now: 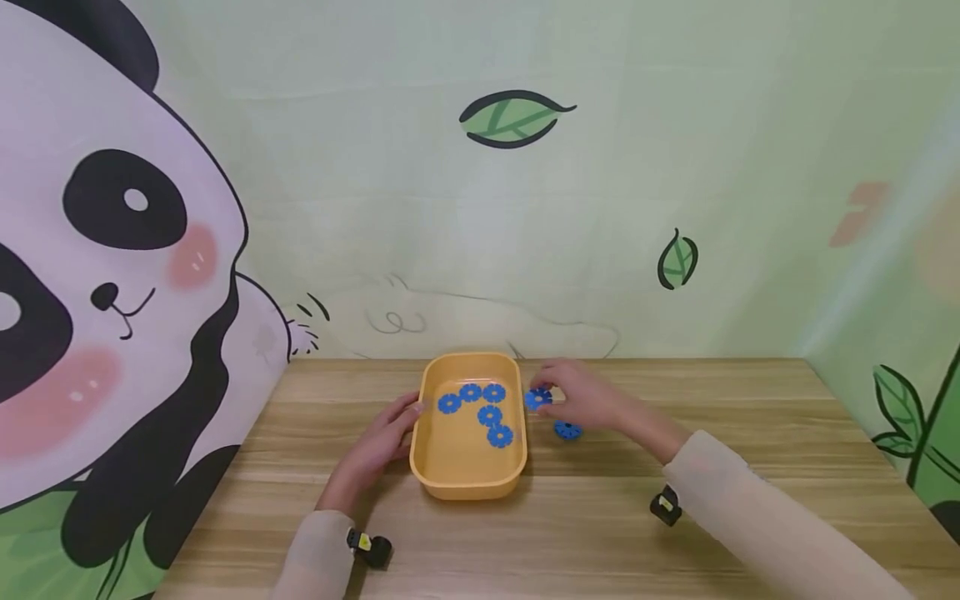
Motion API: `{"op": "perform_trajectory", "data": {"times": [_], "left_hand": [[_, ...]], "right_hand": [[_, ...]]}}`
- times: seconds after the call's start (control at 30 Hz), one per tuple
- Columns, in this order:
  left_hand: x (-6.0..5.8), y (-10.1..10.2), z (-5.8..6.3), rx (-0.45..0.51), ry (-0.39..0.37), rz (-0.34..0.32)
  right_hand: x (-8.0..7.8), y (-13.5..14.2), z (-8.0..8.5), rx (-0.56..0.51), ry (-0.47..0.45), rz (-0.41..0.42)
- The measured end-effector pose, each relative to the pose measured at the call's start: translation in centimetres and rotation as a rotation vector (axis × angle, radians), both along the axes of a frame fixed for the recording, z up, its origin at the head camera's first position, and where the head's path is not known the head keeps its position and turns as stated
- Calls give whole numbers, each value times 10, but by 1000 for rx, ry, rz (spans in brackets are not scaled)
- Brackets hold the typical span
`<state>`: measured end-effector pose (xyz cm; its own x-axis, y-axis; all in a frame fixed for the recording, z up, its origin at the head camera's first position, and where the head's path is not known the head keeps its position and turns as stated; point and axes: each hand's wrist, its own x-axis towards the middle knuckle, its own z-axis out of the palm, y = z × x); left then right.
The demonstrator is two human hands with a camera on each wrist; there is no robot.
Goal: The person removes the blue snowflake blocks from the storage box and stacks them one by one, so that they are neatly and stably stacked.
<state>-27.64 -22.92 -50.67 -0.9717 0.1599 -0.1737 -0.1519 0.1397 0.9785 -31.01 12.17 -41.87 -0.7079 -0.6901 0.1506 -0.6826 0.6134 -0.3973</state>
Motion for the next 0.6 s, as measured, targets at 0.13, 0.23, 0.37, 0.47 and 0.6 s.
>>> {"op": "perform_trajectory", "data": {"times": [0.13,0.23,0.37,0.47,0.6], "left_hand": [[1,-1,0,-5,6,-2],[0,-2,0,3,1,2],[1,-2,0,3,-1,0],[1,-1,1,7,-7,2],[1,-1,1,13,-10,0]], "right_hand": [[-1,22,-14,-6,-15,-63],[-2,34,-27,4,0,-85],[-1,42,-44,7,12,-86],[-1,44,-52,2,1,-91],[-2,45,-57,9,7,-93]]}}
